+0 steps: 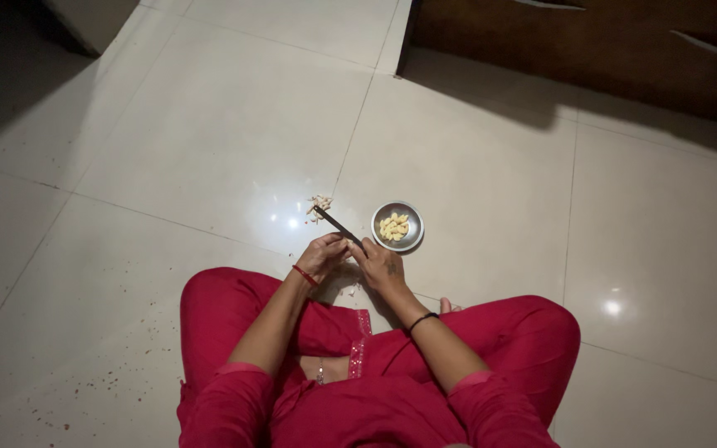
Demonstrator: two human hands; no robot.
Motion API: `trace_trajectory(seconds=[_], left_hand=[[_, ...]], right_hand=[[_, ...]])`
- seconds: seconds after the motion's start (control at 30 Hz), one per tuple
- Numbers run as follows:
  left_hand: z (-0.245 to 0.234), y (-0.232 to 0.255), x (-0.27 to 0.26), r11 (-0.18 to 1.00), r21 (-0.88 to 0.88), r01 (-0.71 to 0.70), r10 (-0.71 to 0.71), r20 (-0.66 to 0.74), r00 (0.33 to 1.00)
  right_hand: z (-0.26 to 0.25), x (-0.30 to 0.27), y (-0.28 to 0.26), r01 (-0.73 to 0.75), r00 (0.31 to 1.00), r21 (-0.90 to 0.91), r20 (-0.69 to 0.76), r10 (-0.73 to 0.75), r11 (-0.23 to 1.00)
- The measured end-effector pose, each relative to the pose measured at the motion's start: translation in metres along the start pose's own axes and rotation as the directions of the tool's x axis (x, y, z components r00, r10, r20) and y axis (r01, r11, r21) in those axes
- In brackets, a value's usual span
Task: The person cuts garlic cloves on the floor using a small knife, placing the peeled and cut pieces into a small metal bowl.
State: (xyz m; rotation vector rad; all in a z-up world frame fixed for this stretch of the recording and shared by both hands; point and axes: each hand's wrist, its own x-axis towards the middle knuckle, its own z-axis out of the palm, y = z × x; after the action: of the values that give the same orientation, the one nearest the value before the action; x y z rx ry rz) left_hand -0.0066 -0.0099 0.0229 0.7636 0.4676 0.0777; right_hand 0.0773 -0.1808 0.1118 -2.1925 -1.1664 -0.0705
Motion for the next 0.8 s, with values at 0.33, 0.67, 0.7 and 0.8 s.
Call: trace_trajectory(seconds=[0.33, 0.67, 0.7, 0.8], left_hand=[[0.001, -0.003, 0.0, 0.998, -0.061, -0.016, 0.016, 0.002, 1.0], [-0.01, -0.02, 0.008, 0.985, -0.168, -0.036, 0.028, -0.05, 0.998], [-0.011, -0.022, 0.009, 0.983, -0.177, -0.048, 0.038, -0.064, 0.997], [-0.014, -0.025, 0.015, 0.983, -0.161, -0.091, 0.08, -0.071, 0.994]], right_hand=[[0.0, -0.005, 0.006, 0.245, 0.966, -0.129, -0.05, -0.253, 0.961], [-0.004, -0.004, -0.001, 0.016, 1.0, -0.067, -0.025, -0.018, 0.998], [-0.004, -0.004, -0.002, 0.013, 1.0, -0.06, -0.025, -0.015, 0.998], [-0.004, -0.004, -0.003, 0.004, 0.999, -0.011, -0.037, -0.004, 1.0]])
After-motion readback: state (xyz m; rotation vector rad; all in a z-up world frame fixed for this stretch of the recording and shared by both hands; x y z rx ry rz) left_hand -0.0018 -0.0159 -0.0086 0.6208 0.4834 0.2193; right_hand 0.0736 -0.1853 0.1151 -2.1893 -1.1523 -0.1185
